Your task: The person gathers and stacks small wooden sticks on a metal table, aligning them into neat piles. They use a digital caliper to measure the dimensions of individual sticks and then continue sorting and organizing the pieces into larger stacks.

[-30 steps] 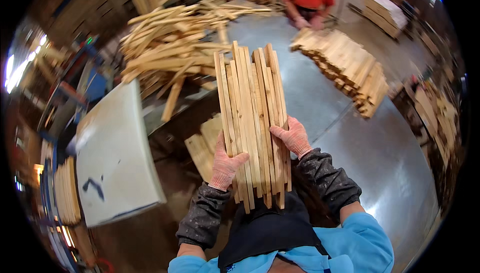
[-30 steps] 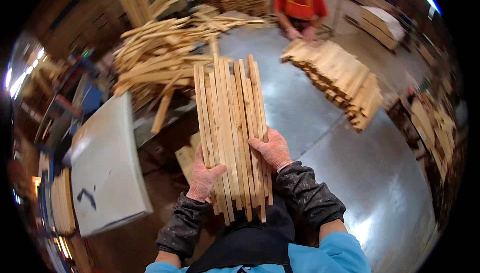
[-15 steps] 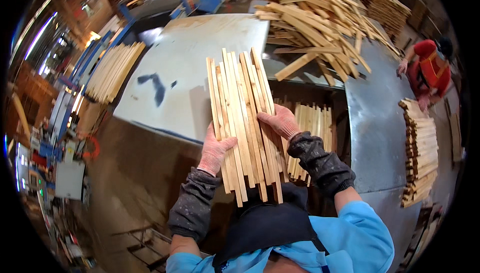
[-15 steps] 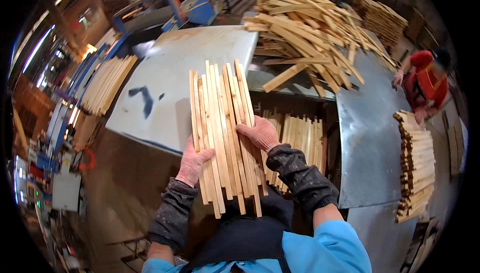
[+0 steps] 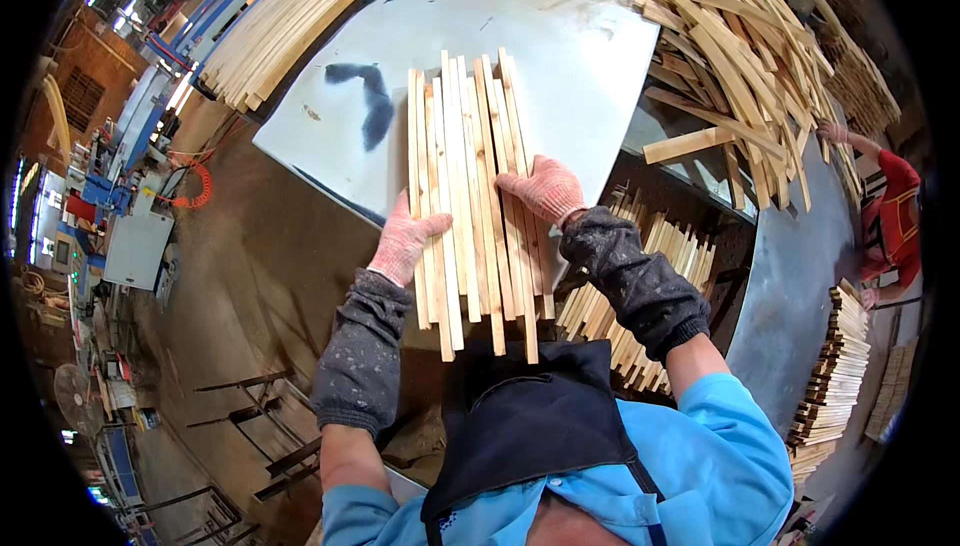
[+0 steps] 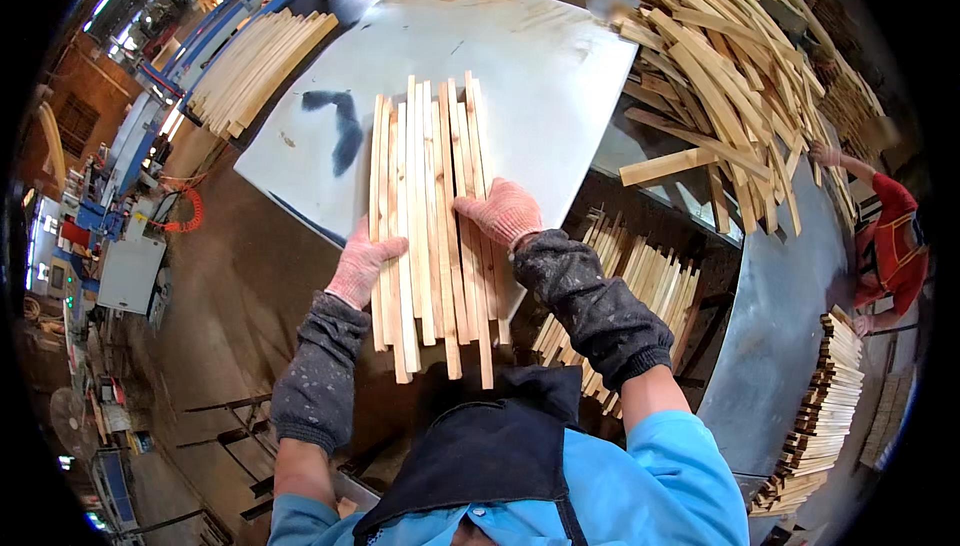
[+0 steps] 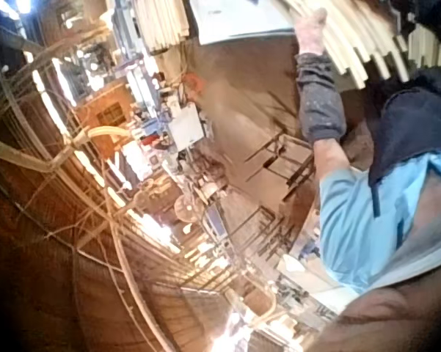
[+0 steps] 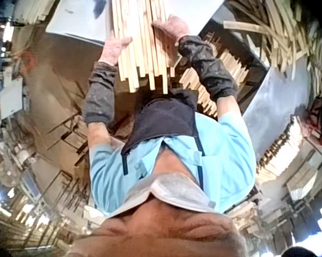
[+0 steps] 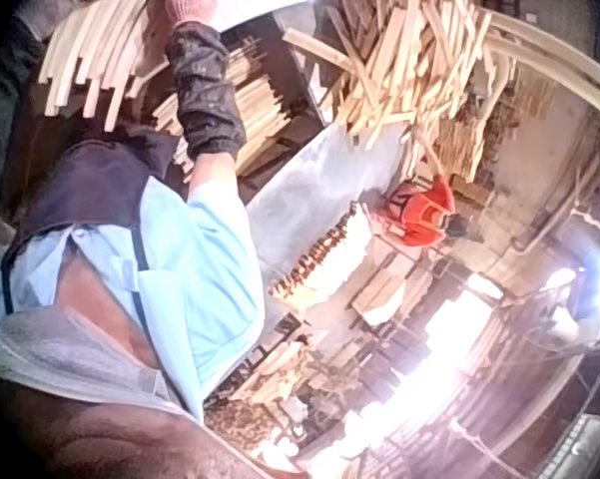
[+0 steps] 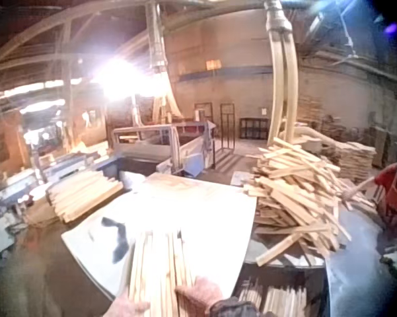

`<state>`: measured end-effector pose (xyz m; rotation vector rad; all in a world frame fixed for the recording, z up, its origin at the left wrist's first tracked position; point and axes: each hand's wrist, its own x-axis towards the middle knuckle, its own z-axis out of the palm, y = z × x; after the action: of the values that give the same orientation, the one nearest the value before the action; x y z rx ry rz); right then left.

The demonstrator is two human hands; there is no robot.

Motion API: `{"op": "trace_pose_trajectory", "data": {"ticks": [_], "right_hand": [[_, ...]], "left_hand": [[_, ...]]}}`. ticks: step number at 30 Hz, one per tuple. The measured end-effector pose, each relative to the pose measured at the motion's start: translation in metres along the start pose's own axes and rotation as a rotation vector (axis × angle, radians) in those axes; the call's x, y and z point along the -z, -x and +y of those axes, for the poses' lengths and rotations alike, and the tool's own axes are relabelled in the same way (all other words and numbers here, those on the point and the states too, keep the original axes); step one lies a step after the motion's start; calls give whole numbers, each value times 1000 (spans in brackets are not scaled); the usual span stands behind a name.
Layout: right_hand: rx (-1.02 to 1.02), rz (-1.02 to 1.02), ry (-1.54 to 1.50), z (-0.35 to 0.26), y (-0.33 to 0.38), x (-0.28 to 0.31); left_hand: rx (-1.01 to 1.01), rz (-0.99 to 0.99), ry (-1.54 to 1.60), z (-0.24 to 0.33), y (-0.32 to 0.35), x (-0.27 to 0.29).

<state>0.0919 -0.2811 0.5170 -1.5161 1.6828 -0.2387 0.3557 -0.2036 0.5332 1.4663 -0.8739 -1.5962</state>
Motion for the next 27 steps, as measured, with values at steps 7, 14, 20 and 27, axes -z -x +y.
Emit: {"op": "trace_pose_trajectory", "data": {"ticks": [7, 14, 20, 27], "right_hand": [[-96, 69, 0, -52, -75, -31], [-251, 160, -169, -91, -121, -70], [-243, 308, -386, -115, -117, -94], [17, 355, -58, -169, -117, -125]], "left_hand": [[13, -125, -13, 38, -96, 78], [141, -229, -114, 78, -182, 141], [150, -384, -308, 97, -260, 184], [-133, -380, -515, 119, -294, 287]]}}
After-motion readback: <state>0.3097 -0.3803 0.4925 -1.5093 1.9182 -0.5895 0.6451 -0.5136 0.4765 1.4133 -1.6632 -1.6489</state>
